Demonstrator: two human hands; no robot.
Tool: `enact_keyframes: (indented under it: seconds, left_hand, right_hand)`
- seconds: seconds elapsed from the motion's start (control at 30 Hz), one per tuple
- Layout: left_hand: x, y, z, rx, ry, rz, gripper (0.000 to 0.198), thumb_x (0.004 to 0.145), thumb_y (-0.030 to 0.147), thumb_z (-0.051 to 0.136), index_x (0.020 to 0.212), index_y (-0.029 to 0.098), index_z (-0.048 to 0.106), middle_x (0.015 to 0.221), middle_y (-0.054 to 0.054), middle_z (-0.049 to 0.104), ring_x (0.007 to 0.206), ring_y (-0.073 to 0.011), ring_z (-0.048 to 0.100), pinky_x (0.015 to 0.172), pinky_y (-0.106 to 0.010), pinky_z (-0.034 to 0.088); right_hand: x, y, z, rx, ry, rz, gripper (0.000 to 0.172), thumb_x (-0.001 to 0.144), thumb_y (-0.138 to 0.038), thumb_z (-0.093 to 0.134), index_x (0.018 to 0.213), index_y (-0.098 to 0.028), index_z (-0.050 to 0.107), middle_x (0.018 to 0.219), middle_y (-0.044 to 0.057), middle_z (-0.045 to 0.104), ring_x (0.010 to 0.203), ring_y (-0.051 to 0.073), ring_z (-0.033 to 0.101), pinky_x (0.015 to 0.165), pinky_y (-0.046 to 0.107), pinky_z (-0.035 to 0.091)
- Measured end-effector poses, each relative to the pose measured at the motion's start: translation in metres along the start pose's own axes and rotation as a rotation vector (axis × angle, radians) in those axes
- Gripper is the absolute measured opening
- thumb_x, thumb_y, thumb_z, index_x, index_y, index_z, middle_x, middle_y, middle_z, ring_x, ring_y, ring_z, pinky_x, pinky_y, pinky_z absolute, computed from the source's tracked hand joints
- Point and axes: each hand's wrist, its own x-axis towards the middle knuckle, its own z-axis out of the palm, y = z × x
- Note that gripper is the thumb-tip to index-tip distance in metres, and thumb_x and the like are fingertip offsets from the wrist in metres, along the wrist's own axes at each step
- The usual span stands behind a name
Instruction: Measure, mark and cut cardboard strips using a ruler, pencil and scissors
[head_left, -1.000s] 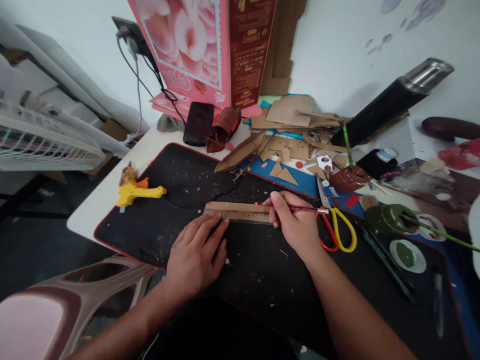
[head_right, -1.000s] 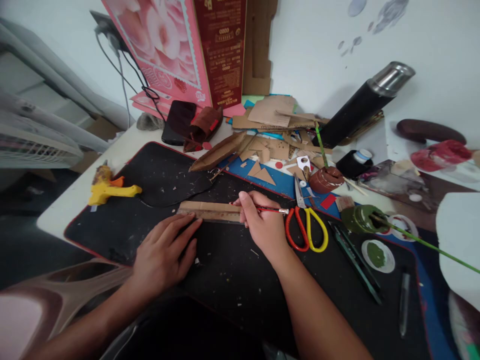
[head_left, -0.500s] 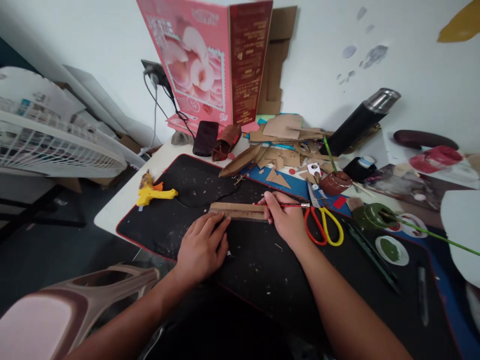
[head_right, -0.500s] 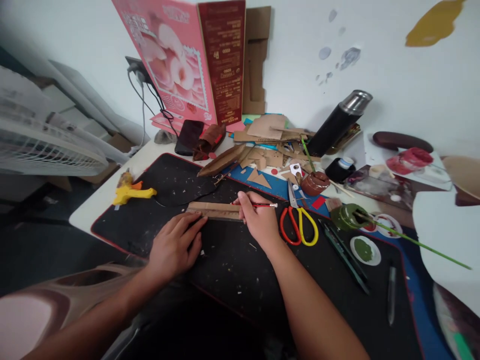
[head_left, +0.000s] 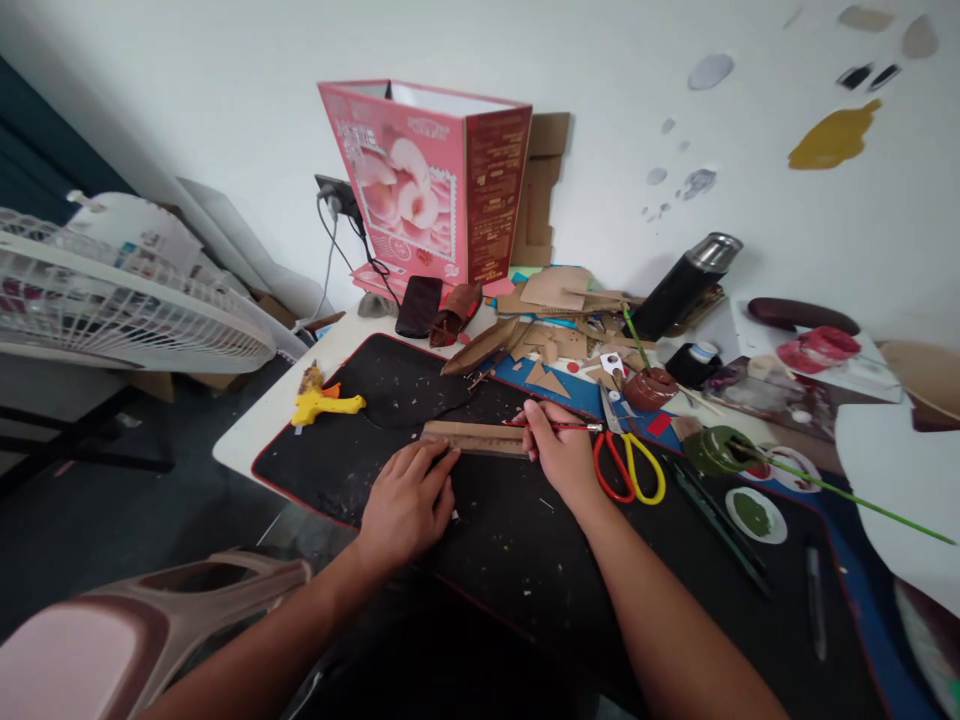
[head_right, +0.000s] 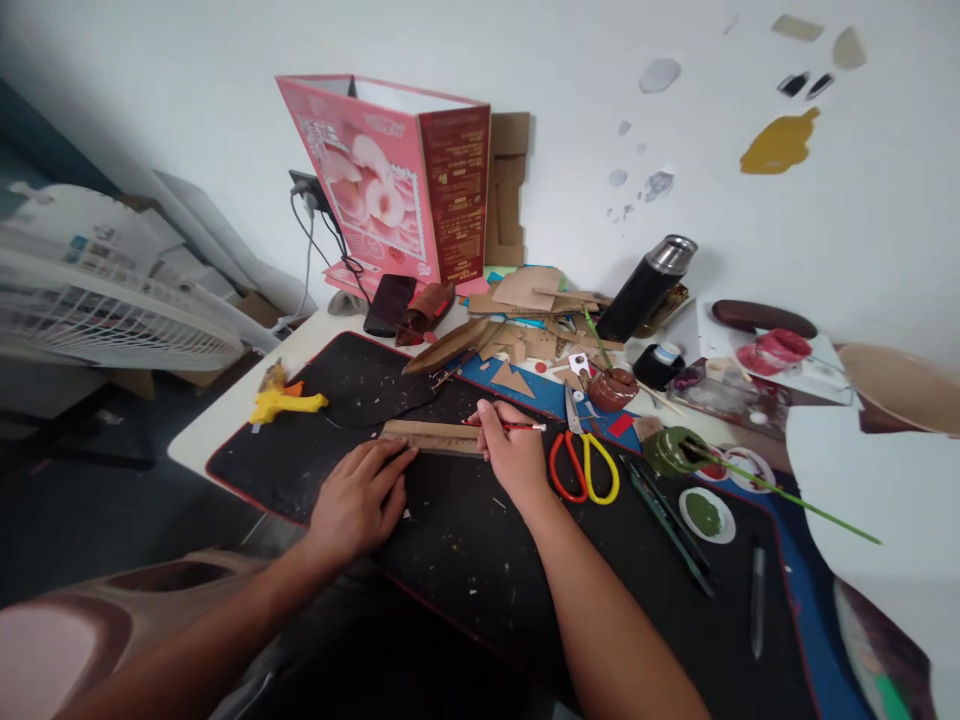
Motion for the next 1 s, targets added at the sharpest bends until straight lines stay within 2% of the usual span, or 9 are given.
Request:
enact_keyframes:
  seconds: [0.33,0.6,0.73,1.0]
  left_hand:
    - [-0.002,0.0,0.002,0.016,0.006,0.015,0.035,0.102,0.019,0.058,0.131,0.014,0.076,0.131,-0.015,0.077,0.122,-0.0318,0.07,0.104,-0.048,0.061]
    - [-0.003,-0.001,-0.001,-0.014,0.011,0.015,0.035,0.103,0.018,0.057,0.133,0.016,0.075,0.132,-0.014,0.077,0.123,-0.0305,0.071,0.105,-0.046,0.06]
    - [-0.003,-0.005,-0.005,-0.087,0.009,0.073,0.032,0.103,0.015,0.058,0.129,0.018,0.075,0.126,-0.012,0.079,0.117,-0.029,0.072,0.101,-0.045,0.059]
    - [-0.005,-0.01,-0.005,-0.174,0.014,0.051,0.035,0.102,0.01,0.061,0.134,0.021,0.071,0.11,-0.008,0.08,0.103,-0.0259,0.073,0.094,-0.04,0.055]
  right_hand:
    - [0.001,-0.003,-0.001,0.067,0.136,-0.02,0.058,0.098,-0.074,0.065,0.082,-0.019,0.072,0.052,-0.004,0.058,0.042,0.012,0.05,0.043,0.024,0.038]
    - [0.001,-0.005,-0.003,0.041,0.164,0.006,0.057,0.1,-0.072,0.063,0.079,-0.02,0.071,0.05,-0.003,0.055,0.041,0.012,0.049,0.044,0.025,0.038]
    - [0.001,-0.006,-0.002,0.046,0.192,0.041,0.054,0.1,-0.07,0.065,0.078,-0.021,0.07,0.049,-0.004,0.055,0.041,0.012,0.048,0.043,0.026,0.038]
    - [-0.001,-0.008,-0.003,0.006,0.164,0.128,0.055,0.1,-0.071,0.064,0.079,-0.021,0.072,0.05,-0.003,0.056,0.043,0.013,0.05,0.046,0.026,0.042]
